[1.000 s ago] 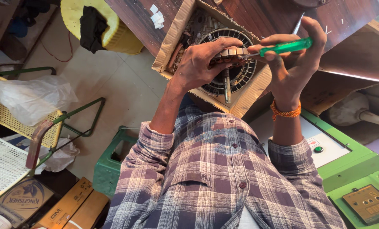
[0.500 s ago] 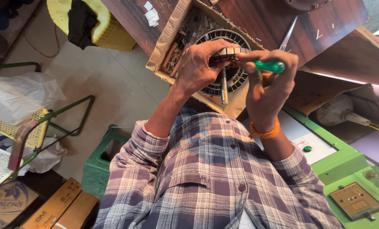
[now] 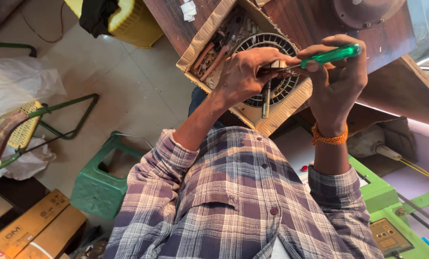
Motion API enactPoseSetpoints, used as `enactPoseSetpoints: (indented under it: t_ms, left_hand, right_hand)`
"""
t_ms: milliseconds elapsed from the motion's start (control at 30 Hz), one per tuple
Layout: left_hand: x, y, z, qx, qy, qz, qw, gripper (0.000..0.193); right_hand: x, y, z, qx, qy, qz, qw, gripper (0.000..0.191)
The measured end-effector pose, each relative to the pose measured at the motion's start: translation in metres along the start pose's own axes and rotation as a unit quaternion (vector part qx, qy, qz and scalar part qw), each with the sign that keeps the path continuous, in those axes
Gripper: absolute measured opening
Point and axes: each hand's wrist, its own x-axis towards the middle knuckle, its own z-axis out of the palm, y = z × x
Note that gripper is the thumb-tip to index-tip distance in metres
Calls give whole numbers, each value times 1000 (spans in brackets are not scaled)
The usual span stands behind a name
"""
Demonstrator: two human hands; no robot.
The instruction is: The person assembles a ceiling fan motor at a workbench, fitting copper wire coils around the rotor slots inside a cardboard box jig. They press and seat the windings by hand, reposition the coil assembly, and use a green-handled screwdriver to adjust and tighten the windings in place.
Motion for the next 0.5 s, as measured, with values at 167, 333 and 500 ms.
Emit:
enactPoseSetpoints:
  t_ms: [167, 333, 500]
  left_hand:
    - [1, -8, 3, 11, 4, -31, 999, 30]
    - [0, -14, 5, -28, 3, 2, 1000, 38]
    - [3, -10, 5, -45, -5, -38, 998, 47]
  right_hand:
    - [1, 0, 0, -109, -65, -44, 991, 21]
    - [0, 10, -12, -186, -118, -111, 969, 25]
    - [-11, 34, -18, -90, -103, -130, 982, 28]
